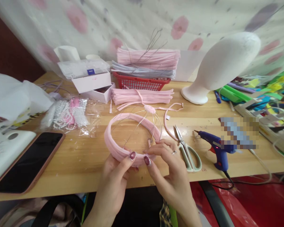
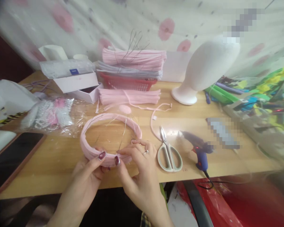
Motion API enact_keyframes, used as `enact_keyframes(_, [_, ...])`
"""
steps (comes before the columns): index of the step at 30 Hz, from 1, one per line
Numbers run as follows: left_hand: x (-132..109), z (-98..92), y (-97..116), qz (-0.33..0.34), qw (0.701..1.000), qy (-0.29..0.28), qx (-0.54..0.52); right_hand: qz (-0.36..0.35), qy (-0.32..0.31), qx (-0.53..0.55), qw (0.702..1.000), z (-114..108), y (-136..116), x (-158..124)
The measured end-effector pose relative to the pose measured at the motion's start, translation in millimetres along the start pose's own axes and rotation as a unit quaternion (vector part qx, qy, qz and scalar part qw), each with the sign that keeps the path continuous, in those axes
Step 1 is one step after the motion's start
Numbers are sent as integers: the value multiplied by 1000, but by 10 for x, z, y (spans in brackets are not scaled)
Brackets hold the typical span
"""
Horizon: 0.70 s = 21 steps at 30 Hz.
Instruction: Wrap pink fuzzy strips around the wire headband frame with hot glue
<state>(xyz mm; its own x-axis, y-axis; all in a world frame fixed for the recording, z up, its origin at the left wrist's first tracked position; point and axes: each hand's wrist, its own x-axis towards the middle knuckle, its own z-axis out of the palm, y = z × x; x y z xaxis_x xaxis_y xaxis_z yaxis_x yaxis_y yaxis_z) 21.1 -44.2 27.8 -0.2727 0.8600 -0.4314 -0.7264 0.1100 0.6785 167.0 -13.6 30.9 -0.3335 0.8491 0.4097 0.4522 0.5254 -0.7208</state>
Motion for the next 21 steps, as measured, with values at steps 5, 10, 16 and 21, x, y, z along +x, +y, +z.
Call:
enact_keyframes(5, [10,19,-5,-9,1000,7,2,-2,5,1,1000,12,12,-6])
enact_keyframes(10, [-11,25,-19,-6,1000,13,-8,5,6,2,1000,-4,20,-20])
enact_keyframes(16, [14,-25,-43,-15,1000,-14,-5,42,-3,57,997,-22,5,-21])
enact_keyframes(21, [30,-55,-54,-15,1000,-24,-7,75,-6,93,993,-29,-15,-8])
